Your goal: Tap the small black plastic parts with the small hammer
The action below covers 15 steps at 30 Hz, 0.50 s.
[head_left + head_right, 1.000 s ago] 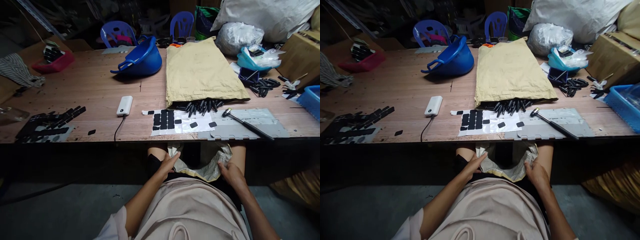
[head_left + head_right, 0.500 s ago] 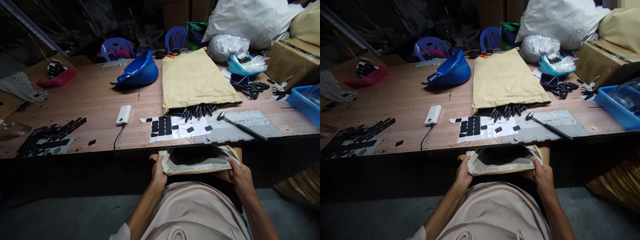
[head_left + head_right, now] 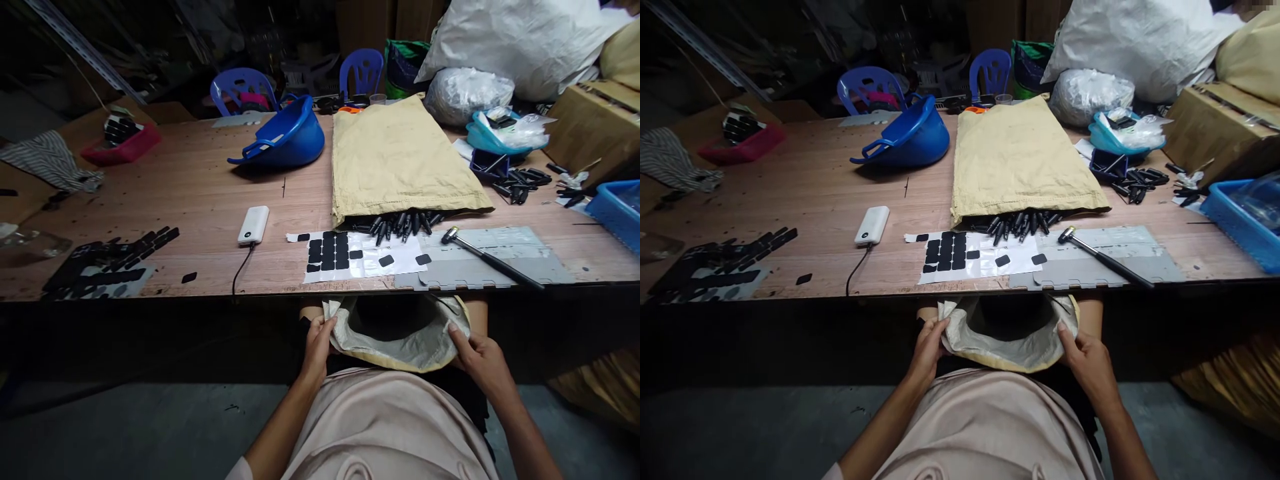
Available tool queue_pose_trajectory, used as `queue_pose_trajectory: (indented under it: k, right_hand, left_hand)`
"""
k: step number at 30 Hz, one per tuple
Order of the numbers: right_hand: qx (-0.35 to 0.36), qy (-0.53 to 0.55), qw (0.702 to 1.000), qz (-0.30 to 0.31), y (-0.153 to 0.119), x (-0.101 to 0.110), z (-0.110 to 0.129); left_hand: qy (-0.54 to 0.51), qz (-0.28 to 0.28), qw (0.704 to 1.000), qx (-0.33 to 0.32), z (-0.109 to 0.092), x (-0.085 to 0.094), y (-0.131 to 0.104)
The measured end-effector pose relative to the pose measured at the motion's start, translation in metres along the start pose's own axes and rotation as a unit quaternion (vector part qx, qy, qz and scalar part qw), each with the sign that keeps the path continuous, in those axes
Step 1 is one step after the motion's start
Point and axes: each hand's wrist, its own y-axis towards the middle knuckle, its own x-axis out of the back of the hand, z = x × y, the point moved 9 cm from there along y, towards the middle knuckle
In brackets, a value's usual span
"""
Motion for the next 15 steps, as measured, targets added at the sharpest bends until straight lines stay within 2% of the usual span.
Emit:
queue_pose_trajectory:
  k: [1, 3, 5, 6, 8, 10, 13, 15]
  right_hand:
    - [-0.004, -0.031, 0.999, 0.008, -0.001, 0.005, -0.002]
    - [-0.010, -0.095, 0.995, 0.000, 0.002, 0.022, -0.002]
    - [-0.002, -0.127, 0.991, -0.037, 0.009, 0.044, 0.006]
    - [0.011, -0.126, 0.991, -0.051, 0.013, 0.051, 0.015]
    - [0.055, -0.089, 0.993, -0.049, 0.019, 0.054, 0.038]
    - [0.112, -0.026, 0.993, -0.001, 0.020, 0.042, 0.067]
    - [0.177, 0.037, 0.976, 0.120, 0.011, 0.014, 0.102]
    - [0.196, 0.057, 0.966, 0.161, 0.010, 0.005, 0.108]
  left_hand:
    - [0.017, -0.023, 1.000, -0.013, -0.002, 0.009, -0.004]
    - [0.044, -0.079, 0.993, -0.080, -0.018, 0.024, -0.014]
    - [0.061, -0.107, 0.976, -0.179, -0.043, 0.027, -0.027]
    - [0.066, -0.103, 0.968, -0.221, -0.056, 0.022, -0.034]
    - [0.070, -0.055, 0.959, -0.268, -0.075, 0.000, -0.044]
    - [0.078, 0.017, 0.958, -0.274, -0.085, -0.031, -0.051]
    - [0.109, 0.132, 0.950, -0.262, -0.087, -0.074, -0.062]
    - [0.122, 0.190, 0.942, -0.250, -0.080, -0.090, -0.068]
